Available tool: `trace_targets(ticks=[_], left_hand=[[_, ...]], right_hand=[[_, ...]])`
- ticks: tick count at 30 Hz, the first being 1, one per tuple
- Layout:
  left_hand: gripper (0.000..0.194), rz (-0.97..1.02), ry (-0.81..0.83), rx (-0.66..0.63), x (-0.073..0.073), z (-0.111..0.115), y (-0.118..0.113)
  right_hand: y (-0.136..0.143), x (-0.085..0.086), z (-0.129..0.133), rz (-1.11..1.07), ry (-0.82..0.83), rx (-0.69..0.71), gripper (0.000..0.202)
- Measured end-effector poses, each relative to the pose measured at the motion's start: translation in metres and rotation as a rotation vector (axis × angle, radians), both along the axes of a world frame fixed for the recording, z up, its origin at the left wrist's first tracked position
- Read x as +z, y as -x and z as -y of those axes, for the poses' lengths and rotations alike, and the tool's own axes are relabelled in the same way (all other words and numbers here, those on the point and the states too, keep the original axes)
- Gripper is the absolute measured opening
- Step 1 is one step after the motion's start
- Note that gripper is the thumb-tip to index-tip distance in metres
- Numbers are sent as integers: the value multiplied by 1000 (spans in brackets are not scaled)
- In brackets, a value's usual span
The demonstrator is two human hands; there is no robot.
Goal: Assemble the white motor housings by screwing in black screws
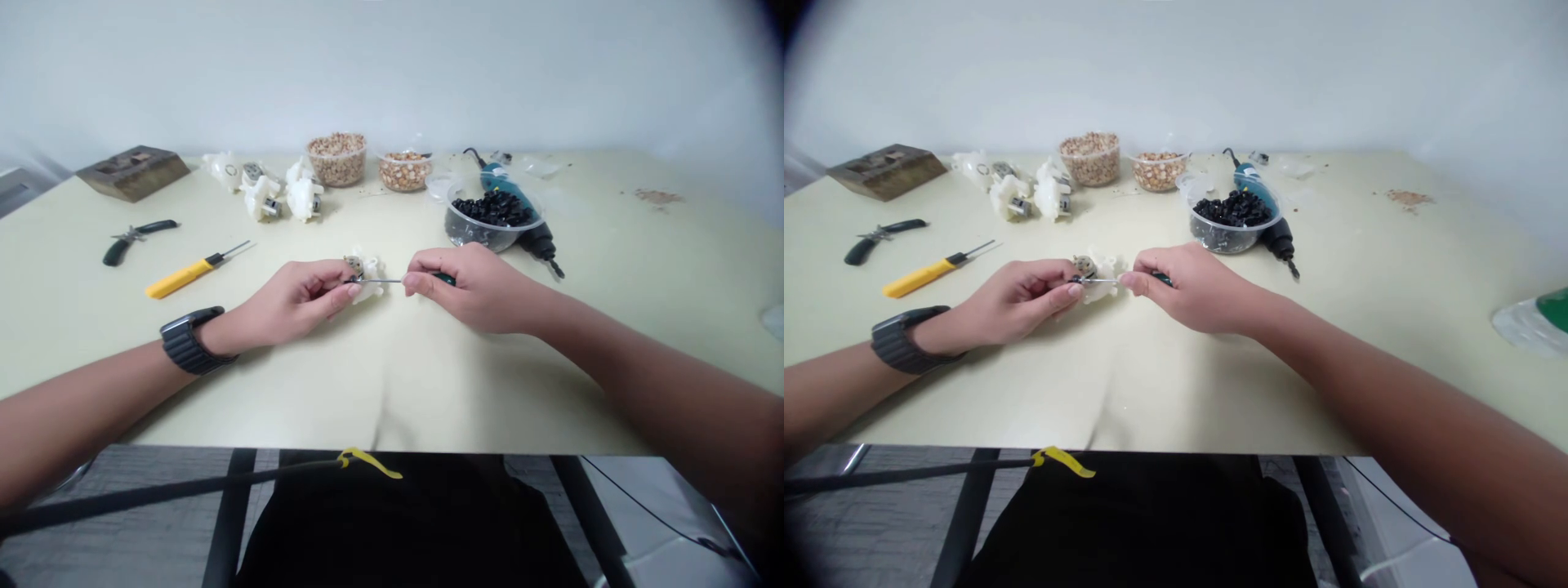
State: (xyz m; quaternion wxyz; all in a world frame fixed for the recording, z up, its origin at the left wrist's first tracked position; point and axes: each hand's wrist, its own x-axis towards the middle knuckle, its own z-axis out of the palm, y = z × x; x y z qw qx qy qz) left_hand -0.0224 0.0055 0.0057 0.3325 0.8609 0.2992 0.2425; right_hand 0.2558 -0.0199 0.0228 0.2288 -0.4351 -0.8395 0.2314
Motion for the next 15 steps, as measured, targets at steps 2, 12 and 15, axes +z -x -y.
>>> trace_targets(ticks=[2,12,15], left_hand=[[29,-4,-7,12,0,0,1],[29,-26,-27,29,-1,-1,1],[29,-27,-38,22,-1,-1,1]], right_hand=[[-1,0,2,-45,-25,-6,25],[2,2,1,-91,-12,-48,29],[1,2,2,-73,-13,-35,27]])
